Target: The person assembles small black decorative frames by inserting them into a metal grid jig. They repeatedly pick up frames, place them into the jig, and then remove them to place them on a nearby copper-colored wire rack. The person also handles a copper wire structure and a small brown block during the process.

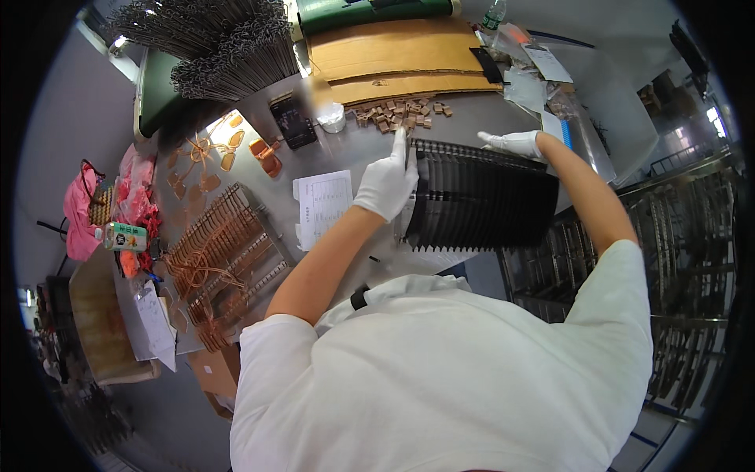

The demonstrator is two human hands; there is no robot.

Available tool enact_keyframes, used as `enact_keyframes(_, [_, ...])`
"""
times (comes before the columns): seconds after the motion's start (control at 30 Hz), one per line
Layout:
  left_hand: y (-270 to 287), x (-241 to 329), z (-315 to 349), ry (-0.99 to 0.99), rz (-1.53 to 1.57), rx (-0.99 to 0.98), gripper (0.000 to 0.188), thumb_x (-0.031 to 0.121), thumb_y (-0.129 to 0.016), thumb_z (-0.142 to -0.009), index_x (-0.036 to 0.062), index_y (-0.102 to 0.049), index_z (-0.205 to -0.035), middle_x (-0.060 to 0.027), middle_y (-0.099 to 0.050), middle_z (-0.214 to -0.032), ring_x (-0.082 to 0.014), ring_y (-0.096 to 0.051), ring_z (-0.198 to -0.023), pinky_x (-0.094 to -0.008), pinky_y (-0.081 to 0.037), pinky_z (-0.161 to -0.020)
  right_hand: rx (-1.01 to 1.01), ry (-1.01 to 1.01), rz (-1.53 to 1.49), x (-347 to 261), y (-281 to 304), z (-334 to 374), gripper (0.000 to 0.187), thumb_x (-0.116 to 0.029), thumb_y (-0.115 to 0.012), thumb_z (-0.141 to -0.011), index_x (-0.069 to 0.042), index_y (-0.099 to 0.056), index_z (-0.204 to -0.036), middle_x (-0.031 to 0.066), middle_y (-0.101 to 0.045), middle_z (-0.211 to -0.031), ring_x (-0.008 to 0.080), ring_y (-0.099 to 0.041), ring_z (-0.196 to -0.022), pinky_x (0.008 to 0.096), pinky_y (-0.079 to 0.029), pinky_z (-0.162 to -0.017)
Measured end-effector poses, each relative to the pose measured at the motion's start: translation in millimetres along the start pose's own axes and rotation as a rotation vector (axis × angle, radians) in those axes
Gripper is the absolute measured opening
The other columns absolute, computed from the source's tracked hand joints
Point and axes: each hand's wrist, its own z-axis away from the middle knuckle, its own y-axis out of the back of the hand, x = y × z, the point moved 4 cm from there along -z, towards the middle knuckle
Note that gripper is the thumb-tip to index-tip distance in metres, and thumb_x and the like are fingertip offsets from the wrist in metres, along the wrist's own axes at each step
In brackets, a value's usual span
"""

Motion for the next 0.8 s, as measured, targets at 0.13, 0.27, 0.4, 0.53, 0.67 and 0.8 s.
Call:
enact_keyframes(0.13, [47, 28, 58, -0.290, 0.062, 0.367, 0.079, 0.015, -0.073, -0.083, 0.0037, -0.043, -0.155, -0.0151, -0.068, -0.079, -0.0359, -0.069, -0.073, -0.0472, -0.056, -0.068, -0.276, 0.151, 0.033, -63, -31, 67, 0.047, -0.052, -0.068, -0.097, -0.006, -0.074, -0.110, -0.0025, -0.070, -0.096, 0.0100, -0.061, -0.083, 0.0280, -0.051, -0.077])
enact_keyframes(0.27, [73, 14, 116, -0.706, -0.158, 0.133, 0.076, 0.015, -0.078, -0.074, 0.0112, -0.055, -0.147, -0.0073, -0.062, -0.089, -0.0298, -0.066, -0.081, -0.0422, -0.055, -0.073, -0.335, 0.514, 0.329, -81, -81, 112, 0.030, -0.027, -0.087, -0.083, -0.006, -0.072, -0.098, 0.0011, -0.068, -0.083, 0.0135, -0.061, -0.076, 0.0316, -0.051, -0.067])
enact_keyframes(0.4, [55, -15, 119, -0.712, -0.263, 0.087, 0.061, 0.015, -0.076, -0.074, 0.0169, -0.063, -0.134, -0.0075, -0.061, -0.108, -0.0293, -0.061, -0.107, -0.0475, -0.049, -0.095, -0.035, 0.536, 0.549, -57, -113, 86, 0.024, -0.013, -0.085, -0.076, -0.005, -0.070, -0.093, 0.0098, -0.072, -0.083, 0.0269, -0.070, -0.078, 0.0373, -0.054, -0.073])
enact_keyframes(0.53, [27, -15, 100, -0.824, -0.174, -0.024, 0.041, 0.019, -0.078, -0.075, 0.0179, -0.067, -0.114, -0.0035, -0.061, -0.111, -0.0253, -0.061, -0.107, -0.0437, -0.048, -0.096, 0.084, 0.739, 0.722, -45, -116, 64, 0.019, -0.010, -0.084, -0.075, -0.004, -0.071, -0.088, 0.0101, -0.073, -0.086, 0.0306, -0.070, -0.081, 0.0391, -0.056, -0.076])
enact_keyframes(0.67, [-13, -30, 108, -0.810, -0.214, 0.049, 0.032, 0.026, -0.077, -0.078, 0.0211, -0.068, -0.109, 0.0034, -0.065, -0.107, -0.0203, -0.064, -0.092, -0.0433, -0.048, -0.091, 0.224, 0.835, 0.583, -83, -93, 57, 0.014, -0.015, -0.079, -0.083, -0.006, -0.073, -0.091, 0.0118, -0.074, -0.095, 0.0327, -0.071, -0.092, 0.0401, -0.056, -0.083])
enact_keyframes(0.8, [-17, -13, 110, -0.745, -0.254, -0.076, 0.026, 0.029, -0.077, -0.080, 0.0223, -0.067, -0.104, 0.0069, -0.066, -0.084, -0.0203, -0.064, -0.076, -0.0403, -0.044, -0.075, 0.592, 0.800, 0.544, -154, -84, -5, 0.018, -0.022, -0.067, -0.093, -0.006, -0.074, -0.094, 0.0134, -0.076, -0.101, 0.0333, -0.072, -0.098, 0.0415, -0.057, -0.086])
